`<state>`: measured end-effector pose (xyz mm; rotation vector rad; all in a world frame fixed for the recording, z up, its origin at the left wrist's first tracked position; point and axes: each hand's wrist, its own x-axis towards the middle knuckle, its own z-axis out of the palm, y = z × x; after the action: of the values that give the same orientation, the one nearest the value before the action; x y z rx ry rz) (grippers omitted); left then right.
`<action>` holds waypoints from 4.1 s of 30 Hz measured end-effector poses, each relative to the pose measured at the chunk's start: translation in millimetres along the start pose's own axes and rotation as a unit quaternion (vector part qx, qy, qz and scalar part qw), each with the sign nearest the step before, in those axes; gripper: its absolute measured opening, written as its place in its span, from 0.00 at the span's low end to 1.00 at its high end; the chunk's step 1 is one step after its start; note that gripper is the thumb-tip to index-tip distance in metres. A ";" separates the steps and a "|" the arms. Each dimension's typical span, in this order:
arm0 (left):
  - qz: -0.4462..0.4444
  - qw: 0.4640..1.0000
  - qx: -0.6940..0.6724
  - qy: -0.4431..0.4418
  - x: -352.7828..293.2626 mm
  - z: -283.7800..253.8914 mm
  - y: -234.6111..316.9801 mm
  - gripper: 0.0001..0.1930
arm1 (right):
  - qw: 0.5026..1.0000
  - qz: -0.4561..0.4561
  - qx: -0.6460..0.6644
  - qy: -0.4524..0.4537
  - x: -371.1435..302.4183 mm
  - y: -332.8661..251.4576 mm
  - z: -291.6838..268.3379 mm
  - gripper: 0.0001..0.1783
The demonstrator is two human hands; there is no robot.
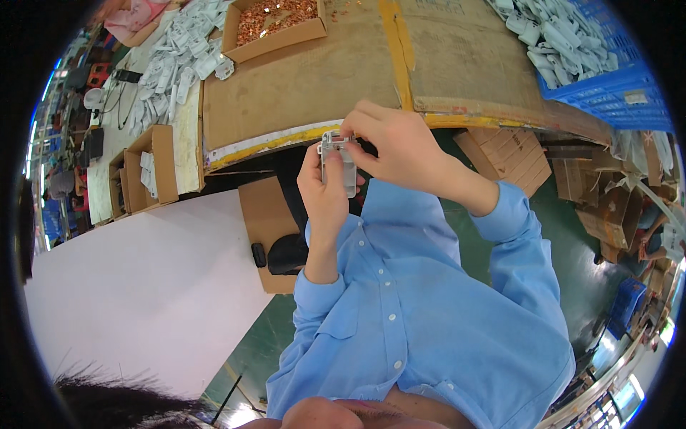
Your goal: Assemble small copper contact parts into white plastic electronic housings.
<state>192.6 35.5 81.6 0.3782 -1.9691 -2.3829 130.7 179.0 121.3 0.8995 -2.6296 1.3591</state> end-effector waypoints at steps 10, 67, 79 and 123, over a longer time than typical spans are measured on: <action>0.072 0.993 0.087 0.028 -1.2 3.2 1.5 0.10 | 0.989 -0.083 -0.116 -0.042 3.5 1.3 5.4 0.05; 0.045 0.998 -0.036 -0.006 2.2 -12.9 -18.6 0.16 | 0.998 -0.003 -0.050 -0.025 7.6 1.2 15.9 0.05; -0.044 0.991 -0.129 -0.017 13.1 -27.8 -17.0 0.19 | 0.987 0.157 -0.011 0.015 107.8 126.7 -28.4 0.14; -0.051 0.979 -0.192 0.054 38.6 -113.8 -33.3 0.17 | 0.903 0.005 -0.407 -0.139 365.9 151.2 87.3 0.10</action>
<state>182.8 -74.3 23.3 0.5851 -1.4326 -2.6604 -232.1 6.9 65.3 0.9607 -2.9485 0.0326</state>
